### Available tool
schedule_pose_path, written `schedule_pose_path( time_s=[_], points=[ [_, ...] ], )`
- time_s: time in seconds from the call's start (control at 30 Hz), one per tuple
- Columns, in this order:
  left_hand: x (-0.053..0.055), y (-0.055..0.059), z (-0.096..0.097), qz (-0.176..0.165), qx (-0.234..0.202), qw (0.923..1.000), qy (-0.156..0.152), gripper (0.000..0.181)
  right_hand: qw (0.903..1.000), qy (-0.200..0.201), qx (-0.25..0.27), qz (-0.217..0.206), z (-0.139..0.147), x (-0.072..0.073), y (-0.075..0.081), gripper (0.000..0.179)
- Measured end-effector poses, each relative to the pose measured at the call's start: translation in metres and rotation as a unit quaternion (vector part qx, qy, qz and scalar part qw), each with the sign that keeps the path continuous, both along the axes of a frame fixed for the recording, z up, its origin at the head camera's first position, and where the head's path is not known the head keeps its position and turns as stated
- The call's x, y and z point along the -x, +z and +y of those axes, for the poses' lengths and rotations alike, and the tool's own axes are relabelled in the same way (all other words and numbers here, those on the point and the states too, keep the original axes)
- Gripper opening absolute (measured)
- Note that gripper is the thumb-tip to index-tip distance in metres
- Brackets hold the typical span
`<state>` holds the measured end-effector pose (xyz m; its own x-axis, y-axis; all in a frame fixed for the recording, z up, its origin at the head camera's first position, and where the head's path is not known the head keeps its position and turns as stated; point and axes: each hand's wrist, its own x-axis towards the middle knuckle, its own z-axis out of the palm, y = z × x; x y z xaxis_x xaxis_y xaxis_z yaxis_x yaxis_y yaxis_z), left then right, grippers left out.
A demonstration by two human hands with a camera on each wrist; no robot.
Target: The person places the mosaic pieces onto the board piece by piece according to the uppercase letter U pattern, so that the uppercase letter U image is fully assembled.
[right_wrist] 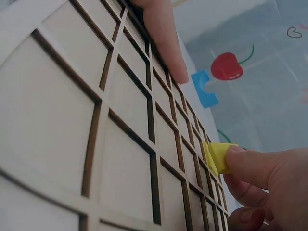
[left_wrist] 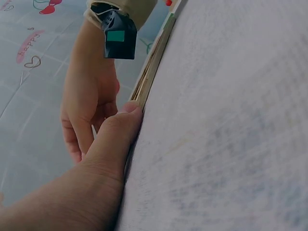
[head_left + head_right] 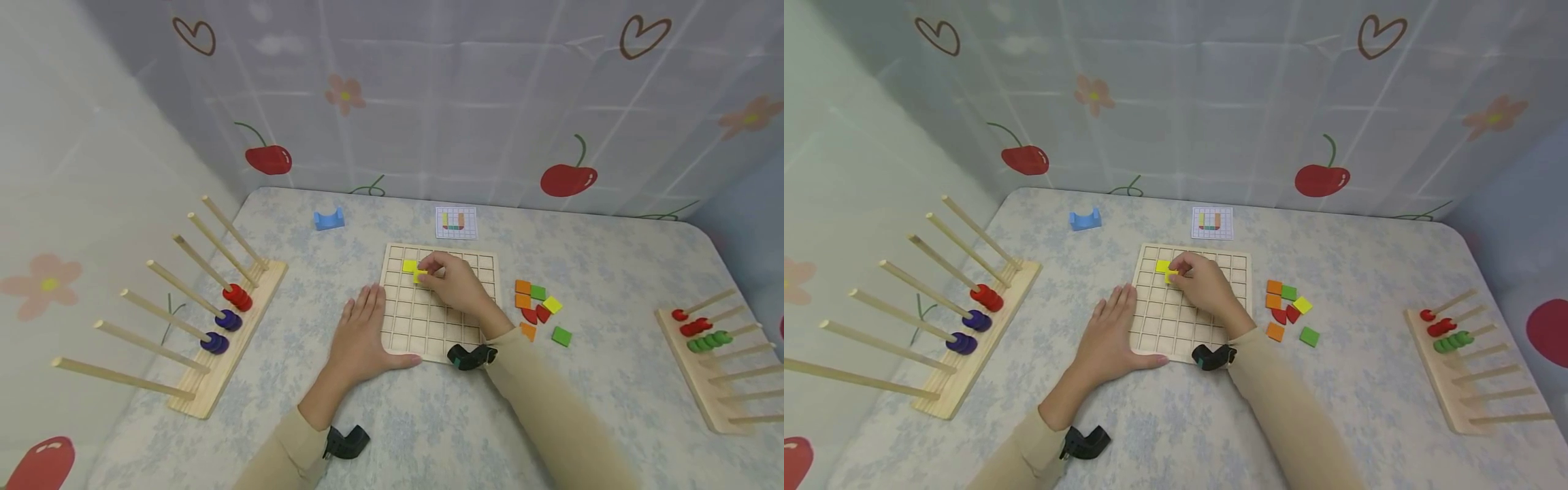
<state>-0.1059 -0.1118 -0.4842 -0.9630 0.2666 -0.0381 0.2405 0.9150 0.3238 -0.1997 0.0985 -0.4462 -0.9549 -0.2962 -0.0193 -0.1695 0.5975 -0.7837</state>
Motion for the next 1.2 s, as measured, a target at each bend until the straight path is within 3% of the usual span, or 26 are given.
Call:
schedule_pose_path(
  time_s=[0.7,1.2],
  points=[
    [0.000,-0.001,-0.002,-0.001,-0.005,0.9999,-0.011,0.142,0.9963,0.008,-0.076,0.039,-0.024,0.002,-0.005,0.014],
    [0.000,0.000,-0.002,0.004,-0.004,0.9999,-0.012,0.142,0.9952,0.007,-0.086,0.047,-0.022,0.000,-0.008,0.020]
  ],
)
